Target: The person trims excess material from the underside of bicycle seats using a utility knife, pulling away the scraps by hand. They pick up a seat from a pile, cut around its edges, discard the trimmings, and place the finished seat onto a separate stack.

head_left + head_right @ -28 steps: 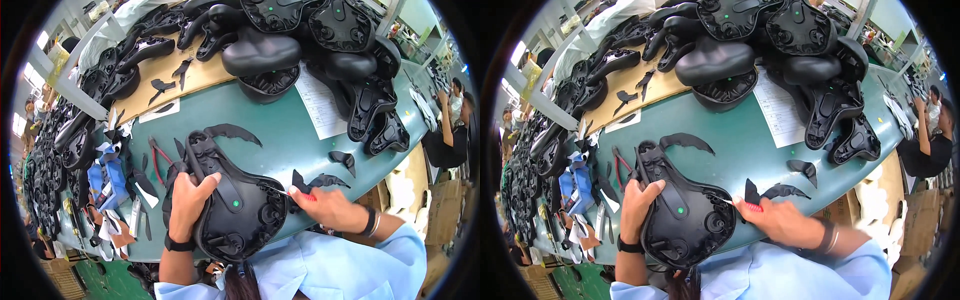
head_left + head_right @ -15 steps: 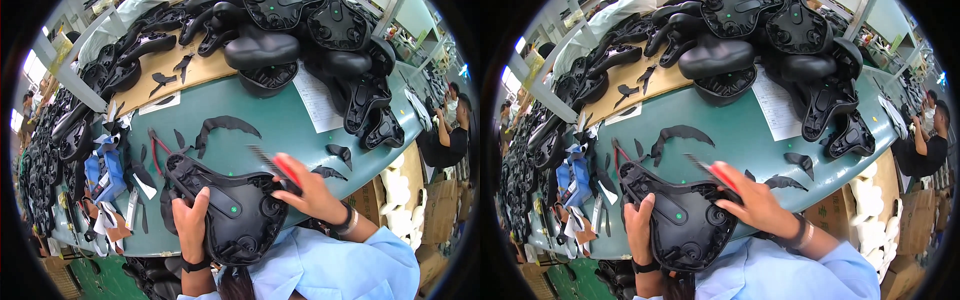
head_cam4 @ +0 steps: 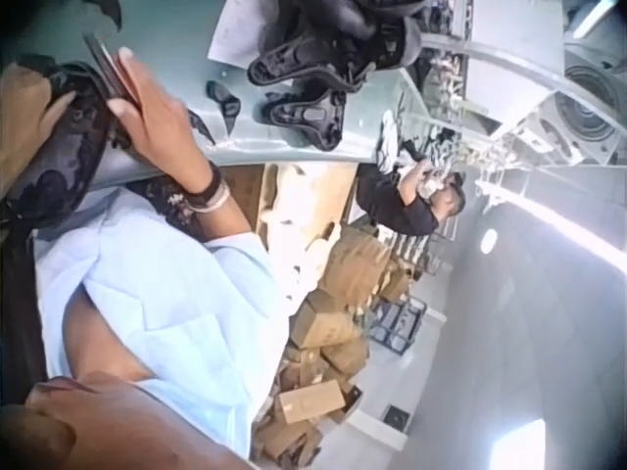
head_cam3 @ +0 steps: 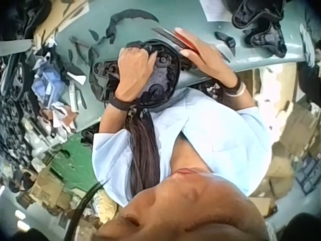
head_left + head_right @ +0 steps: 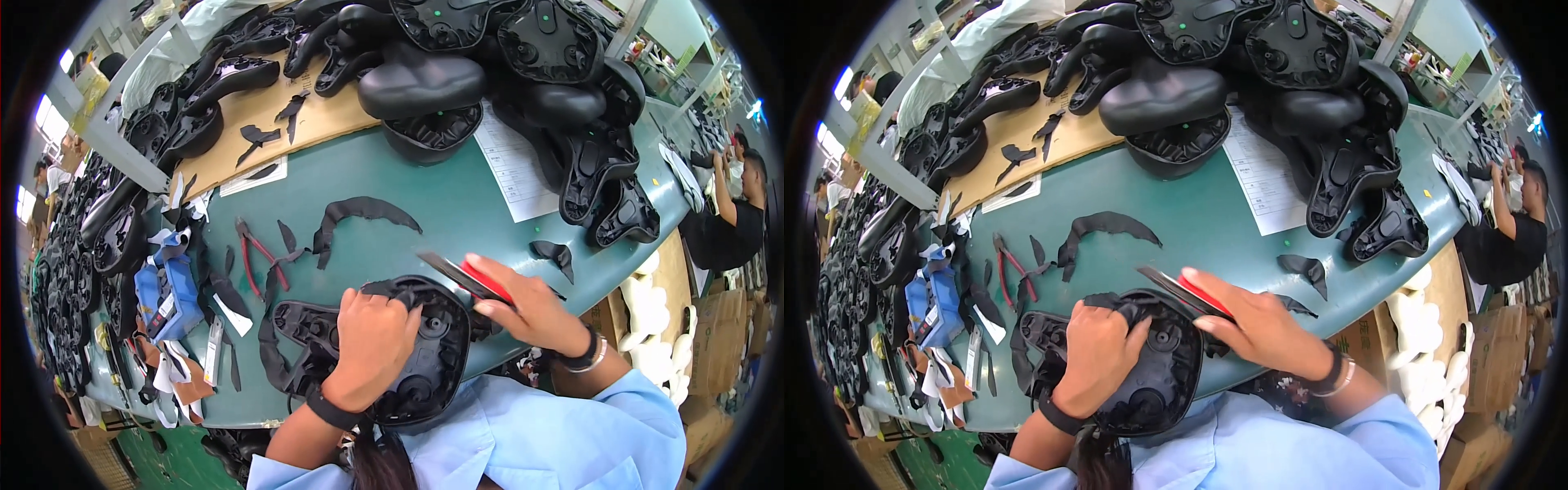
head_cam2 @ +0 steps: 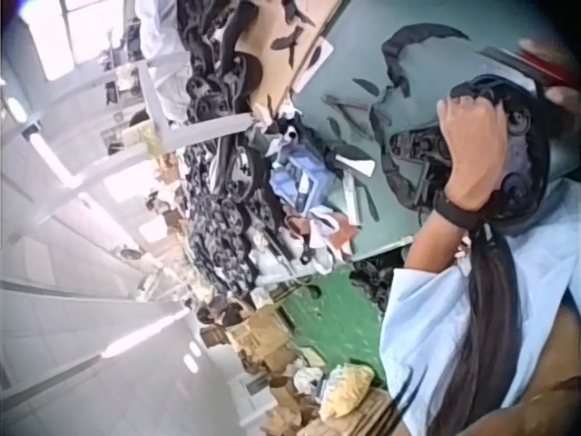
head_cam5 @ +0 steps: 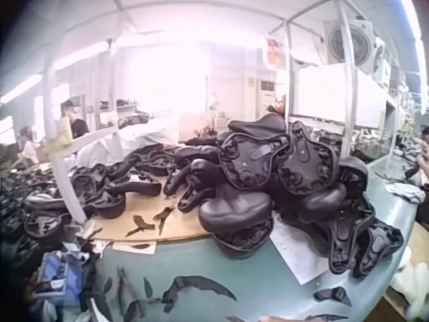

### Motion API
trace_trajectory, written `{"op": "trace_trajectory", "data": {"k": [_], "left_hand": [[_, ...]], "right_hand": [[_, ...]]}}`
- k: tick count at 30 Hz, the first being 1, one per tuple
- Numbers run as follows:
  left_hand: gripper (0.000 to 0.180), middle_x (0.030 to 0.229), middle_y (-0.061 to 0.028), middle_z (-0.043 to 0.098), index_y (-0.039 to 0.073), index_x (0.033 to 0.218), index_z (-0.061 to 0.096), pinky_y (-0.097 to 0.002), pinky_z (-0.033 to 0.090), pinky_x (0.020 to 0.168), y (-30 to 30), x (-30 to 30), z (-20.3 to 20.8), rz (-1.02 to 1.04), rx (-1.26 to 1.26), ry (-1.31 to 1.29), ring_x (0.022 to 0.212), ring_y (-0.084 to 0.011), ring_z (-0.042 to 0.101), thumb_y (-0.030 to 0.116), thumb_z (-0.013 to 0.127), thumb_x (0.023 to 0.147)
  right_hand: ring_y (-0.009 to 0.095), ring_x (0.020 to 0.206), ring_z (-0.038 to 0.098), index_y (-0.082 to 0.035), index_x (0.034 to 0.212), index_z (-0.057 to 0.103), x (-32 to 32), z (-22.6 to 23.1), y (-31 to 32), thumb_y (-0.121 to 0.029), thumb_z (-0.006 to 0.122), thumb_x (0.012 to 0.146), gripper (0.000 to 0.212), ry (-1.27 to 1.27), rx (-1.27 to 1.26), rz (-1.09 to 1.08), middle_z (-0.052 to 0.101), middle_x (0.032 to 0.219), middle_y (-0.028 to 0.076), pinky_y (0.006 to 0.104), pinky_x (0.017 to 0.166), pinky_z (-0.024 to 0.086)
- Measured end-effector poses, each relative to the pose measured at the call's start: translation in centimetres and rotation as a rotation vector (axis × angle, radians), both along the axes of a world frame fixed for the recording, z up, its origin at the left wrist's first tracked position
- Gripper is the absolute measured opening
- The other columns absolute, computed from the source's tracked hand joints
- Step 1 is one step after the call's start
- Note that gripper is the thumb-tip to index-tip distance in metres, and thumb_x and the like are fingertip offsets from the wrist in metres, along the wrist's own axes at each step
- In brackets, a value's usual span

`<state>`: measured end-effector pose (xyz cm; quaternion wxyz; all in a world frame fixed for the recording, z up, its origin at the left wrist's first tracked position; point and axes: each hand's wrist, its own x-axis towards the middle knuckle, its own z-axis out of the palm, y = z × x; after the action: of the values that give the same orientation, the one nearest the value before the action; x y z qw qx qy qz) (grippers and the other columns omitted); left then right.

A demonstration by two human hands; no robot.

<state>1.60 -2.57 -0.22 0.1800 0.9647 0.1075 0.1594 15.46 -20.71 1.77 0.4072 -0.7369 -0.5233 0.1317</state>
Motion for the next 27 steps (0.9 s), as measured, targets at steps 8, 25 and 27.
{"op": "trace_trajectory", "data": {"k": [8, 25, 27], "left_hand": [[0.034, 0.053, -0.0122, 0.05, -0.002, 0.054, 0.054, -0.0388, 0.031, 0.075, 0.5, -0.9, 0.8, 0.032, -0.405, 0.081, 0.059, -0.0261, 0.046, 0.021, 0.073, 0.07], [0.033, 0.078, -0.0172, 0.062, -0.002, 0.1, 0.059, -0.0405, 0.047, 0.081, 4.0, 0.4, 1.5, -0.081, 0.033, -0.138, 0.061, -0.0335, 0.055, 0.012, 0.07, 0.072], [0.024, 0.068, -0.0156, 0.061, 0.003, 0.086, 0.067, -0.0395, 0.048, 0.071, 5.3, 2.2, 0.6, 0.019, 0.134, -0.036, 0.066, -0.0332, 0.059, 0.02, 0.073, 0.07]], "right_hand": [[0.022, 0.047, 0.053, -0.022, 0.138, 0.045, 0.4, 1.5, -0.7, -0.016, 0.061, 0.085, 0.056, -0.456, -0.386, 0.229, 0.052, 0.07, 0.008, 0.034, 0.041, 0.04], [0.031, 0.049, 0.053, -0.018, 0.139, 0.041, -1.8, 2.1, 0.5, -0.018, 0.056, 0.089, 0.053, -0.447, -0.533, -0.063, 0.056, 0.066, 0.01, 0.0424, 0.044, 0.034], [0.029, 0.045, 0.052, -0.012, 0.138, 0.043, -1.0, 1.1, 1.8, -0.019, 0.055, 0.089, 0.051, -0.548, -0.404, -0.027, 0.054, 0.059, 0.011, 0.0408, 0.043, 0.036]]}}
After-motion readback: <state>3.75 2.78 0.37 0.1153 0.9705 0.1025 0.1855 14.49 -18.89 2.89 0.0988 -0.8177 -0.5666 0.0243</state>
